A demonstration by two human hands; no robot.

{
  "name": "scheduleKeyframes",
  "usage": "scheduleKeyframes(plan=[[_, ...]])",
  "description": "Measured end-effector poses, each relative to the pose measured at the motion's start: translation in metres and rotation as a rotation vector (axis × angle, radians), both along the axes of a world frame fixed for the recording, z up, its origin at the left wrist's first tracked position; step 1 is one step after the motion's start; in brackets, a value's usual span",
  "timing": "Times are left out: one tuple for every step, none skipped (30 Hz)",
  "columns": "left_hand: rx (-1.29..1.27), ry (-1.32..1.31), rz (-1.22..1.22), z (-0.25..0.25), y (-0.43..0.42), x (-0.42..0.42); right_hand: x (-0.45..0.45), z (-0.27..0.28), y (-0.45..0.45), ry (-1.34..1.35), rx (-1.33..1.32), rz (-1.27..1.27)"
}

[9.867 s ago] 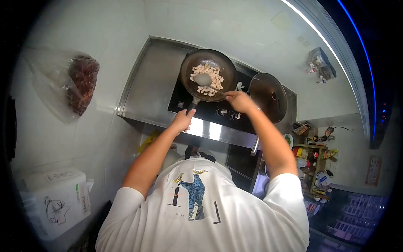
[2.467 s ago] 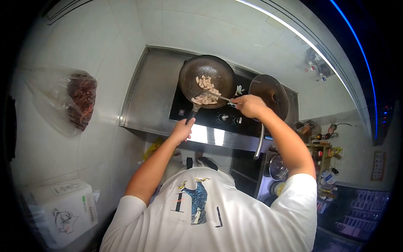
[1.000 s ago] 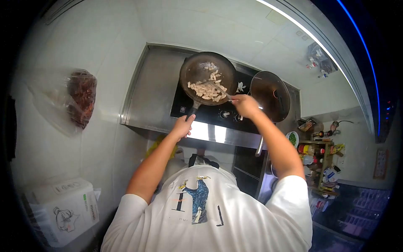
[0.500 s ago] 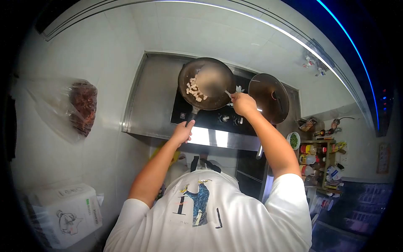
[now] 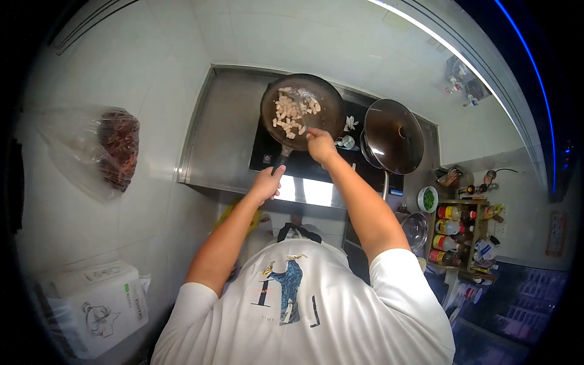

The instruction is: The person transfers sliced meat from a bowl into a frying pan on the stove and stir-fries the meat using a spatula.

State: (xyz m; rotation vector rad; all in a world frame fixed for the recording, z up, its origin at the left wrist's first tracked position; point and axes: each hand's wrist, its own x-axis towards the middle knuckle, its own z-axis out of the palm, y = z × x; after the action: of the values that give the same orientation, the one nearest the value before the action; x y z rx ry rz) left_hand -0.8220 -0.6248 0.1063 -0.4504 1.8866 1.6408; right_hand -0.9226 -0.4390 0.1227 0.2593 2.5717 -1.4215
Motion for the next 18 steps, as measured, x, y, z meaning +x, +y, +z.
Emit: scheduleKeyframes(plan=[[-0.004,0.000,-0.003,-0.003,0.000,0.000,0.009,0.001,0.000,-0.017,0.002,0.048],[-0.003,-0.001,0.000,-0.003,0.000,0.000,0.018,0.004,0.002,-0.036,0.007,0.097],[-0.012,0.011,0.016,-0.005,0.000,0.001,0.028,0.007,0.007,-0.040,0.009,0.100],[-0.022,0.025,0.030,-0.006,0.001,0.001,0.036,0.013,0.016,-0.055,0.064,0.184],[-0.031,0.021,0.025,-0.007,0.002,0.000,0.038,0.013,0.028,-0.067,0.120,0.266],[-0.030,0.022,0.024,-0.009,0.001,0.000,0.037,0.005,0.046,-0.084,0.105,0.356],[-0.017,0.025,0.013,-0.008,0.001,0.001,0.038,0.016,0.058,-0.118,0.176,0.412],[-0.005,0.032,0.003,-0.006,0.001,0.001,0.038,0.036,0.066,-0.148,0.246,0.468],[-0.007,0.033,-0.005,-0.005,0.001,0.001,0.037,0.057,0.073,-0.170,0.331,0.516],[-0.020,0.018,0.006,-0.005,0.002,0.003,0.034,0.073,0.081,-0.214,0.383,0.550],[-0.033,0.008,0.022,-0.003,0.002,0.001,0.029,0.087,0.089,-0.235,0.417,0.586],[-0.032,0.007,0.025,-0.001,0.001,0.000,0.023,0.095,0.097,-0.259,0.452,0.626],[-0.016,-0.007,0.008,0.002,-0.001,-0.001,0.014,0.095,0.112,-0.262,0.419,0.646],[-0.002,-0.025,-0.009,0.002,-0.003,0.000,0.008,0.096,0.119,-0.270,0.383,0.667],[-0.003,-0.034,-0.003,0.001,-0.004,0.001,0.004,0.094,0.123,-0.291,0.389,0.669],[-0.008,-0.031,-0.014,-0.001,-0.004,0.000,0.005,0.115,0.104,-0.357,0.437,0.656],[-0.010,-0.024,-0.023,-0.002,-0.003,-0.002,-0.001,0.100,0.103,-0.263,0.432,0.689],[-0.006,-0.026,-0.016,-0.003,-0.002,-0.002,-0.008,0.081,0.102,-0.169,0.426,0.719]])
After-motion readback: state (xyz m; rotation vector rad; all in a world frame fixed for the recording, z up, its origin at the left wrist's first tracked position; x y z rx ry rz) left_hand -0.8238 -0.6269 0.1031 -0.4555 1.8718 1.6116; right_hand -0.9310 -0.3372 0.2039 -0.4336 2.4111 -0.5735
